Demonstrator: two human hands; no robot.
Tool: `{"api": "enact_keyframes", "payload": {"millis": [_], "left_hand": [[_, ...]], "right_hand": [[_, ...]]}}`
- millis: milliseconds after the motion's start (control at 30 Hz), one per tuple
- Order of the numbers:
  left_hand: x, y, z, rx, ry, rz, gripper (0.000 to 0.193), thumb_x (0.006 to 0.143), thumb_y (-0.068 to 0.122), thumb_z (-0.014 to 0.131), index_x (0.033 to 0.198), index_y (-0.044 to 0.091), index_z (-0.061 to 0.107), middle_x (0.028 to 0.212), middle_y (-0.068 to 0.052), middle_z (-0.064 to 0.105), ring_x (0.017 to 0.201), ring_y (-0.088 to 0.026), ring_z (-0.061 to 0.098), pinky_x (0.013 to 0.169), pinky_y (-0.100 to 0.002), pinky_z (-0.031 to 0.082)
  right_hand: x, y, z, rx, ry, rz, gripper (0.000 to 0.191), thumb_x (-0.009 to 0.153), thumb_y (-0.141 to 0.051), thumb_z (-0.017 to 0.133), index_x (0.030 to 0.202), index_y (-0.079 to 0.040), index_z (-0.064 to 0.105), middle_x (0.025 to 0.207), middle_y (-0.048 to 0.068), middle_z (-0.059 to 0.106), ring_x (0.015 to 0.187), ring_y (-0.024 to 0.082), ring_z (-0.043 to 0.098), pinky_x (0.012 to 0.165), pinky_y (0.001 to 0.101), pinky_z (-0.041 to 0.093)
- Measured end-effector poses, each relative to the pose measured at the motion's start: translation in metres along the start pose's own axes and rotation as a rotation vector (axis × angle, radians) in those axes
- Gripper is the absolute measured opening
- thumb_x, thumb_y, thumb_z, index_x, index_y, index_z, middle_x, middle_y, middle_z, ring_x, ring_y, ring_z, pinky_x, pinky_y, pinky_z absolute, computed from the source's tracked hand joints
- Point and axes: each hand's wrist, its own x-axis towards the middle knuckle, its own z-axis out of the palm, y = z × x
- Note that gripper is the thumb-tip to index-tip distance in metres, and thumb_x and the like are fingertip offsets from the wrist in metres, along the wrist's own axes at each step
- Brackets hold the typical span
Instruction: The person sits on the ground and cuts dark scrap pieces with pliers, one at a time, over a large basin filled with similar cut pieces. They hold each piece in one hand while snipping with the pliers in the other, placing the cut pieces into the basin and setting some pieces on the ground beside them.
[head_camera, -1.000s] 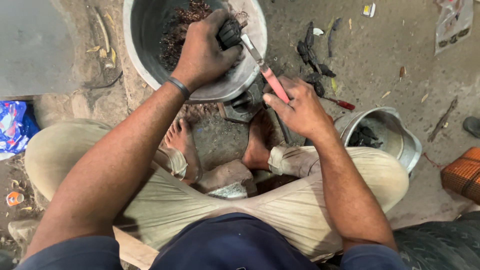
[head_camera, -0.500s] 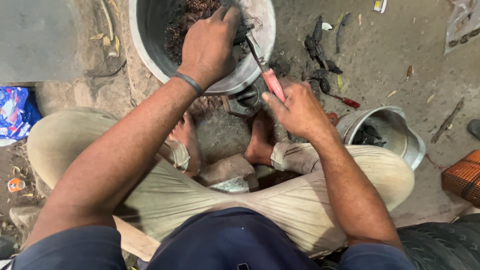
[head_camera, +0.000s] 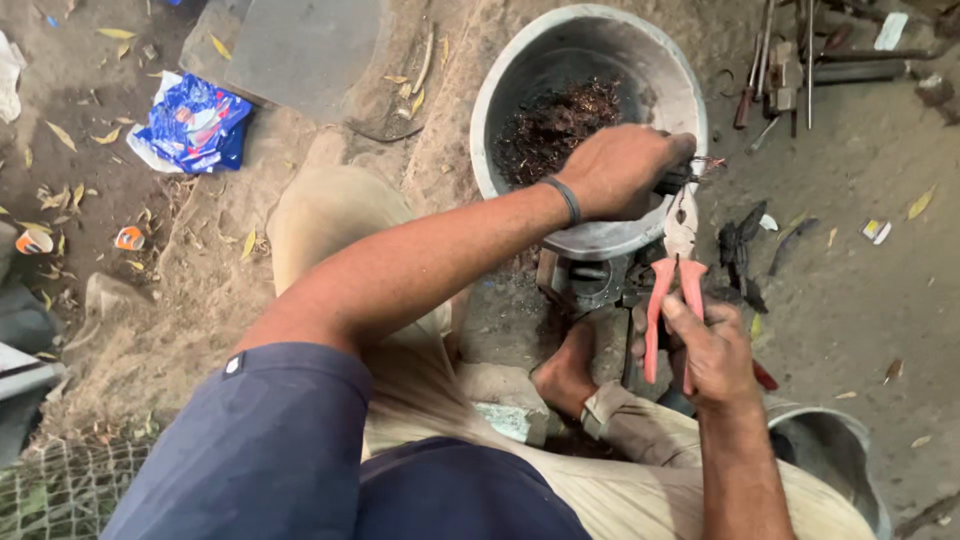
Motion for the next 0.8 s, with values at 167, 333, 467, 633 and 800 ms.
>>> {"api": "enact_keyframes", "payload": {"millis": [167, 333, 467, 633, 800], "left_hand": [[0.001, 0.008, 0.020, -0.335, 0.231, -0.010, 0.056, 0.074, 0.013, 0.080, 0.127, 0.011, 0.061, 0.089, -0.016, 0.075, 0.084, -0.031, 0.075, 0.080, -0.043, 0.060], [0.003, 0.024, 0.039, -0.762, 0.336, 0.061, 0.062, 0.080, 0.011, 0.084, 0.135, 0.005, 0.057, 0.109, -0.014, 0.076, 0.097, -0.015, 0.074, 0.091, -0.032, 0.061], [0.002, 0.020, 0.045, -0.762, 0.326, -0.028, 0.045, 0.083, 0.013, 0.081, 0.124, 0.005, 0.065, 0.103, -0.015, 0.076, 0.093, -0.018, 0.077, 0.087, -0.033, 0.062], [0.000, 0.009, 0.045, -0.575, 0.288, -0.077, 0.041, 0.075, 0.014, 0.082, 0.112, 0.005, 0.067, 0.095, -0.019, 0.074, 0.091, -0.034, 0.075, 0.082, -0.040, 0.059], [0.000, 0.010, 0.038, -0.508, 0.284, -0.070, 0.044, 0.074, 0.012, 0.079, 0.115, 0.006, 0.065, 0.095, -0.020, 0.074, 0.094, -0.038, 0.073, 0.082, -0.043, 0.059]], "right_hand": [[0.002, 0.009, -0.003, 0.668, -0.438, -0.064, 0.031, 0.105, -0.034, 0.064, 0.089, -0.010, 0.056, 0.092, 0.016, 0.058, 0.073, 0.029, 0.063, 0.058, 0.0385, 0.056], [0.007, 0.016, 0.001, 0.946, -0.612, -0.129, 0.041, 0.114, -0.037, 0.060, 0.087, -0.006, 0.054, 0.087, 0.015, 0.053, 0.074, 0.027, 0.059, 0.059, 0.0386, 0.056], [0.014, 0.020, -0.002, 0.816, -0.552, -0.114, 0.036, 0.109, -0.038, 0.064, 0.091, -0.009, 0.054, 0.095, 0.015, 0.053, 0.080, 0.027, 0.059, 0.064, 0.0396, 0.055], [0.016, 0.025, -0.006, 0.665, -0.403, -0.074, 0.039, 0.104, -0.040, 0.068, 0.089, -0.008, 0.053, 0.098, 0.017, 0.055, 0.081, 0.029, 0.060, 0.063, 0.0423, 0.055], [0.014, 0.021, -0.002, 0.687, -0.422, -0.090, 0.038, 0.105, -0.039, 0.069, 0.090, -0.008, 0.054, 0.101, 0.018, 0.056, 0.086, 0.030, 0.062, 0.070, 0.0447, 0.056]]}}
